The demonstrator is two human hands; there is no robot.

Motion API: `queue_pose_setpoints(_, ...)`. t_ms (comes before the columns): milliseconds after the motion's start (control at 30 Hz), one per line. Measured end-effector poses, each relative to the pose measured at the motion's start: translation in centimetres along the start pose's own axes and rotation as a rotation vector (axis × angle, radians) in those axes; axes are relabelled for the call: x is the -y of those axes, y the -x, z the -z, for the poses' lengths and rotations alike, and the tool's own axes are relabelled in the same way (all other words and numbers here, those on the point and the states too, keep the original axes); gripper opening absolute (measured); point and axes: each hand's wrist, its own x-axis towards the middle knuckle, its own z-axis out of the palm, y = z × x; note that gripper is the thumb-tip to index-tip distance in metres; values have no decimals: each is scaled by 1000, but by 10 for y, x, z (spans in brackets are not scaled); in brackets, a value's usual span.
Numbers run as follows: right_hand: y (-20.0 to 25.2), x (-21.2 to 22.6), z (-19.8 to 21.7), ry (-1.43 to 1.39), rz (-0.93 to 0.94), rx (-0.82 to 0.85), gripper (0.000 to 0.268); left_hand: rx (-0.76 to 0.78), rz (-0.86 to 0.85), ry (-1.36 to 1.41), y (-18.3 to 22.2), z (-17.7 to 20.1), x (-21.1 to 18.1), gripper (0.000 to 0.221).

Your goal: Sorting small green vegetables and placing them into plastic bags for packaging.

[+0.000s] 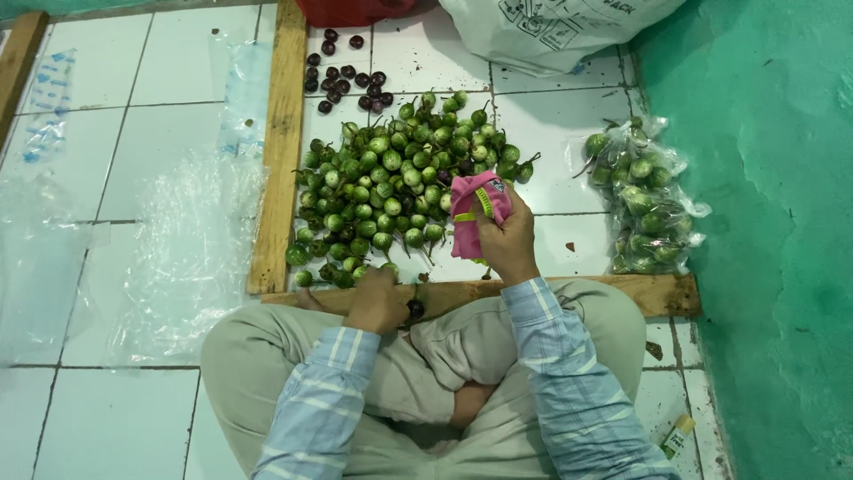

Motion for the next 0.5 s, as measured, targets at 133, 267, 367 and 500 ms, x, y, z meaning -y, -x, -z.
queue_pose_setpoints(133,0,16,-5,21,-24,15,13,33,-251,-226,10,-5,-26,64)
queue_pose_setpoints(267,0,17,-6,15,-33,14,13,-20,-366,-513,-2,-39,-25,25)
queue_pose_setpoints(367,0,15,-5,20,-31,11,13,-109,-395,-485,-13,-46,-22,19)
queue_pose_setpoints(500,0,7,-3,32,-28,15,13,-218,-444,-253,-18,-37,-29,23)
